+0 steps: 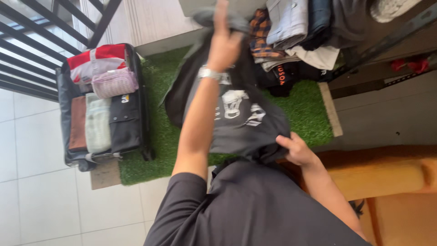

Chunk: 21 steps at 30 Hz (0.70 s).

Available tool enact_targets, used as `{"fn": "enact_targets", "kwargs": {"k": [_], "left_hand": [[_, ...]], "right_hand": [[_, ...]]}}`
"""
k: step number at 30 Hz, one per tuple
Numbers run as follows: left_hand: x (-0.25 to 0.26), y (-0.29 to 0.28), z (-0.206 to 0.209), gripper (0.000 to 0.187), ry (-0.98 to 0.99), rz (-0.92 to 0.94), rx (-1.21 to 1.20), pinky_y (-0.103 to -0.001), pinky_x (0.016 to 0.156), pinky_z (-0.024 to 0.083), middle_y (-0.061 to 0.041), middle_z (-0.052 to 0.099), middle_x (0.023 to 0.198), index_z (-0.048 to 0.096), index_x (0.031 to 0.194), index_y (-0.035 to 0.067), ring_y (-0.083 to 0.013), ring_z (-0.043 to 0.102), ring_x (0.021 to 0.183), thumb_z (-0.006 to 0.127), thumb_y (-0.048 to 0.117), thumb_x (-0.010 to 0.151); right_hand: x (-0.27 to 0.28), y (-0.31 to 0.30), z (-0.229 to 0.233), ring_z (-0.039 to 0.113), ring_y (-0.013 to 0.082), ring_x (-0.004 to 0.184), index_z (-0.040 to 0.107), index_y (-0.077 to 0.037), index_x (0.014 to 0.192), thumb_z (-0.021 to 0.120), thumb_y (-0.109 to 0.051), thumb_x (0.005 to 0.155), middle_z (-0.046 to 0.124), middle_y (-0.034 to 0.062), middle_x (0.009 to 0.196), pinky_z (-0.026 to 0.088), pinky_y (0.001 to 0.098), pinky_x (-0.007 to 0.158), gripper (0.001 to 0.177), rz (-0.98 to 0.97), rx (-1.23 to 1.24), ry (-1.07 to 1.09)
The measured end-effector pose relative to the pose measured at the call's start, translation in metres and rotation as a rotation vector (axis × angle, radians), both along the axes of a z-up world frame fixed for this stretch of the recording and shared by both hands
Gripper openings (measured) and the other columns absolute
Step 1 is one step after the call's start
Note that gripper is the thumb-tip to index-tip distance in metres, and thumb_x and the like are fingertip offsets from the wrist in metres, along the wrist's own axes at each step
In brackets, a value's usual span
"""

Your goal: The person packs a suitcase by placing a brown rectangular object and folding a towel and a t-shirt into it.

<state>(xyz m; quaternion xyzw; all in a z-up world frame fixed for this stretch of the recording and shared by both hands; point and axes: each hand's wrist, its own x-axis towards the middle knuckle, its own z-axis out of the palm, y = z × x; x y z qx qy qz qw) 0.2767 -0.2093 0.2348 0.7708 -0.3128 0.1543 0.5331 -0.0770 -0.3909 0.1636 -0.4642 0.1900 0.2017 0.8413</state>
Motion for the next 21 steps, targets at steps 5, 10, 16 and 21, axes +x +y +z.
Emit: {"fn": "enact_targets", "kwargs": {"k": [5,10,16,21], "left_hand": [[-0.034,-0.049,-0.088,0.053,0.459,-0.217,0.273,-0.038,0.106,0.053,-0.021,0.070,0.134,0.045,0.154,0.013,-0.0313,0.067,0.127,0.061,0.026,0.105],[-0.106,0.064,-0.159,0.052,0.523,0.328,0.377,-0.042,0.106,0.048,-0.016,0.068,0.133,0.065,0.133,0.009,-0.0331,0.063,0.125,0.074,0.034,0.089],[-0.209,0.200,-0.230,0.071,0.851,1.025,0.544,-0.052,0.106,0.043,-0.030,0.059,0.133,0.056,0.138,0.000,-0.0466,0.056,0.124,0.078,0.030,0.078],[-0.238,0.209,-0.257,0.081,1.046,1.132,0.394,-0.051,0.103,0.046,-0.030,0.057,0.133,0.050,0.139,0.002,-0.0462,0.057,0.121,0.085,0.033,0.074]], "right_hand": [[-0.001,-0.078,-0.100,0.059,0.0253,0.127,0.048,-0.001,0.147,0.055,-0.021,0.101,0.059,0.0117,0.143,0.050,0.0410,0.103,0.051,-0.292,0.072,0.085],[-0.016,-0.110,-0.163,0.060,0.0281,0.115,0.054,-0.016,0.123,0.053,-0.027,0.101,0.063,0.0046,0.123,0.048,0.0515,0.098,0.025,-0.188,-0.234,0.467],[-0.008,-0.101,-0.170,0.060,0.0257,0.109,0.058,-0.013,0.119,0.072,-0.035,0.094,0.067,0.0045,0.114,0.047,0.0436,0.092,0.035,-0.046,-0.389,0.546],[0.009,-0.087,-0.169,0.066,0.0240,0.100,0.063,-0.008,0.113,0.073,-0.022,0.088,0.070,0.0078,0.107,0.051,0.0442,0.090,0.031,0.041,-0.532,0.568]]}}
